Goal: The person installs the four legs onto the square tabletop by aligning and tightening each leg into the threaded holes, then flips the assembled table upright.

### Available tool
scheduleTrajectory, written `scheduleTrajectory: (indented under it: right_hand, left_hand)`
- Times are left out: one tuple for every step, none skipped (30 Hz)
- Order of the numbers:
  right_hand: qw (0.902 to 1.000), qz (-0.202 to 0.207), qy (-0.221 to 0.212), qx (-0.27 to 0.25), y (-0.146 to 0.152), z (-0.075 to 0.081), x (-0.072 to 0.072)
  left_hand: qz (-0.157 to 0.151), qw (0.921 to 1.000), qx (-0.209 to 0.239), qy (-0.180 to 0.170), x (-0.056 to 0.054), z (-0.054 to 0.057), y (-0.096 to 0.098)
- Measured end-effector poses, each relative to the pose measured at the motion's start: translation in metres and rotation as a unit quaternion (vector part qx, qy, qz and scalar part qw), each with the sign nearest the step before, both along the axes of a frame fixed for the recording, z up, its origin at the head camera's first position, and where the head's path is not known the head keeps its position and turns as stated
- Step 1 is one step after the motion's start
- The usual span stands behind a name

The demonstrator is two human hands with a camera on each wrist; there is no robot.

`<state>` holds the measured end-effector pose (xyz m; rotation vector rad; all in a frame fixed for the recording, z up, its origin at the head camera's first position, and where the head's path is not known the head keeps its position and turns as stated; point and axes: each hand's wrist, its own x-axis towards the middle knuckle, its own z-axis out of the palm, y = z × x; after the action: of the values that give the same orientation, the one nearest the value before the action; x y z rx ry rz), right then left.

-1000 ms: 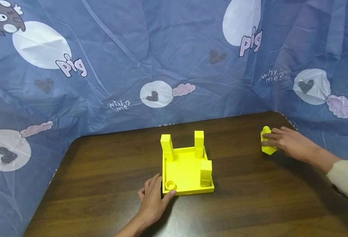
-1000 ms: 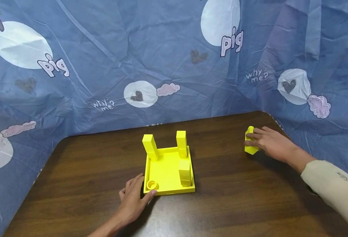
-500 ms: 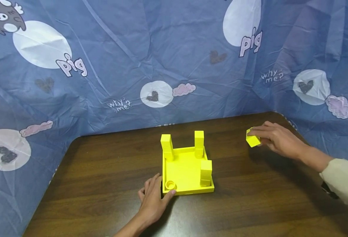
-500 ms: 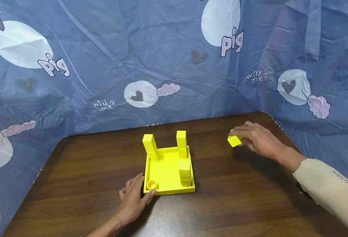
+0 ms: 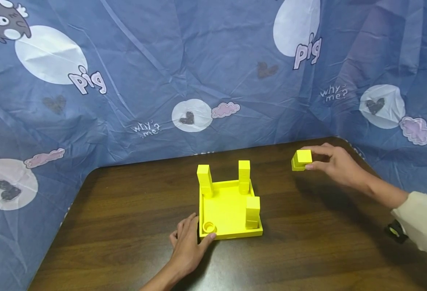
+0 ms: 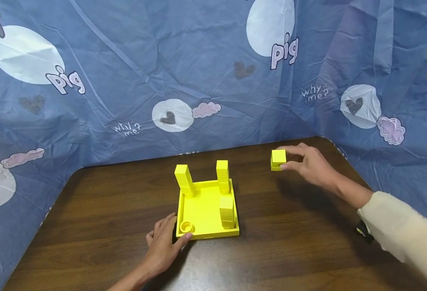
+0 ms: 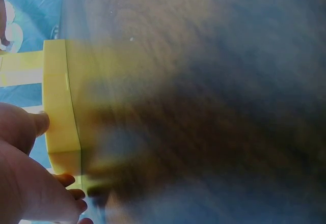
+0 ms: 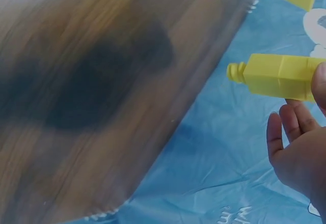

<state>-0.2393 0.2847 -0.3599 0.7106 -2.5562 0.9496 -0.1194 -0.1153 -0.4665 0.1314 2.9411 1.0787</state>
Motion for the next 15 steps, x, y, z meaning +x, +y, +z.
scheduleTrajectory:
  right_hand:
    - [0.9999,-0.001,-0.01,-0.006,-0.002,0.002,0.0]
    - [0.9997,-0.001,-0.018,-0.013,-0.004,0.004,0.001]
    - [0.9995,-0.001,-0.027,-0.018,-0.005,0.006,0.001]
    - [0.9989,0.001,-0.039,-0.025,-0.007,0.008,0.001]
    - [0.9983,0.004,-0.049,-0.03,-0.009,0.01,0.002]
    - [0.9977,0.005,-0.058,-0.035,-0.01,0.012,0.002]
    - [0.997,0.007,-0.065,-0.04,-0.012,0.014,0.003]
    - [0.9962,0.009,-0.073,-0.046,-0.014,0.016,0.004]
    - [0.9955,0.011,-0.08,-0.05,-0.015,0.017,0.004]
    - [0.9947,0.014,-0.086,-0.055,-0.017,0.019,0.005]
    - [0.9941,0.014,-0.09,-0.059,-0.019,0.021,0.006]
    - [0.9936,0.014,-0.094,-0.061,-0.021,0.023,0.007]
    - [0.9931,0.013,-0.099,-0.062,-0.023,0.025,0.008]
    - [0.9928,0.013,-0.102,-0.062,-0.024,0.026,0.009]
    - [0.9924,0.014,-0.105,-0.062,-0.026,0.028,0.009]
  left_hand:
    - [0.001,1.0,-0.001,-0.001,0.0,0.0,0.0]
    - [0.002,1.0,-0.002,-0.001,0.0,0.0,0.0]
    - [0.002,1.0,-0.002,0.001,0.0,0.0,0.0]
    - [0.002,1.0,-0.002,0.002,0.0,0.0,0.001]
    - [0.001,1.0,-0.001,0.004,0.0,0.0,0.001]
    - [0.001,1.0,-0.001,0.005,0.0,0.0,0.001]
    - [0.0,1.0,-0.001,0.006,0.0,0.0,0.001]
    - [0.0,1.0,-0.001,0.007,0.0,0.0,0.001]
    - [-0.001,1.0,-0.001,0.008,0.0,0.0,0.001]
    - [0.0,1.0,-0.002,0.006,0.0,0.0,0.001]
    - [0.001,1.0,-0.002,0.005,0.0,0.0,0.001]
    - [0.001,1.0,-0.004,0.003,0.0,0.0,0.001]
    - [0.001,1.0,-0.004,0.001,0.0,0.0,0.001]
    - [0.001,1.0,-0.004,0.0,0.0,0.0,0.001]
    - [0.0,1.0,-0.004,0.0,0.0,0.0,0.001]
